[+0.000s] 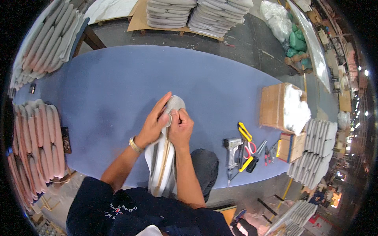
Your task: The person assembles a cushion by inserting a foam insert into a fabric cover, folding and tucking the edges, and securing the cover with a staple gun. They trim excess fabric with scissors and continue stapling to finish the cushion.
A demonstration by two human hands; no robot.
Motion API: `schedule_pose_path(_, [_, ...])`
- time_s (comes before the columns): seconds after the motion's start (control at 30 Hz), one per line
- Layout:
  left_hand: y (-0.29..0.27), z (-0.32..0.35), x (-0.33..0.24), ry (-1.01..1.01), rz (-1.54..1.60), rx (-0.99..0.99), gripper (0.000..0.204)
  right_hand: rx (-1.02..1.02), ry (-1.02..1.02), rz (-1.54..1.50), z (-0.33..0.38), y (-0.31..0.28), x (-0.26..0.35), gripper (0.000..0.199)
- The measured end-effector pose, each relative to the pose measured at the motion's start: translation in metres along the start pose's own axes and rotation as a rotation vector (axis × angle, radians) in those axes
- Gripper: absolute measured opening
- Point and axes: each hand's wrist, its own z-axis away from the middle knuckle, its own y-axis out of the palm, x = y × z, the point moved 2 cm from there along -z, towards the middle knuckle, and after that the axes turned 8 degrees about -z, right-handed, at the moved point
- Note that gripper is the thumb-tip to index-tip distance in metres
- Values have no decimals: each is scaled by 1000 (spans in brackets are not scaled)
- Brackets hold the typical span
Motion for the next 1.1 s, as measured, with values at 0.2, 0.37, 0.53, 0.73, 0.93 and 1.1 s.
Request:
schedule_pose_path(0.2, [-5, 36, -27, 46, -246, -163, 52, 19, -45, -48, -2, 2, 9, 36])
schedule_pose_path(0.37, [14, 36, -29, -111, 96, -363, 34, 19, -33, 12, 5, -2, 17, 35])
schedule_pose_path(0.53, [29, 49, -29, -241, 514, -380, 40, 20, -33, -25, 11, -8, 25, 31])
schedule_pose_path(0.73, [26, 60, -28, -87, 130, -277, 35, 12, -86, -47, 16, -14, 19, 34])
schedule_pose_path(0.93, [33, 66, -45, -58, -67, -254, 29, 9, -112, -93, 22, -26, 19, 36])
schedule_pose_path(1.1, [49, 56, -57, -28, -130, -143, 30, -23, -125, -134, 22, -49, 19, 37])
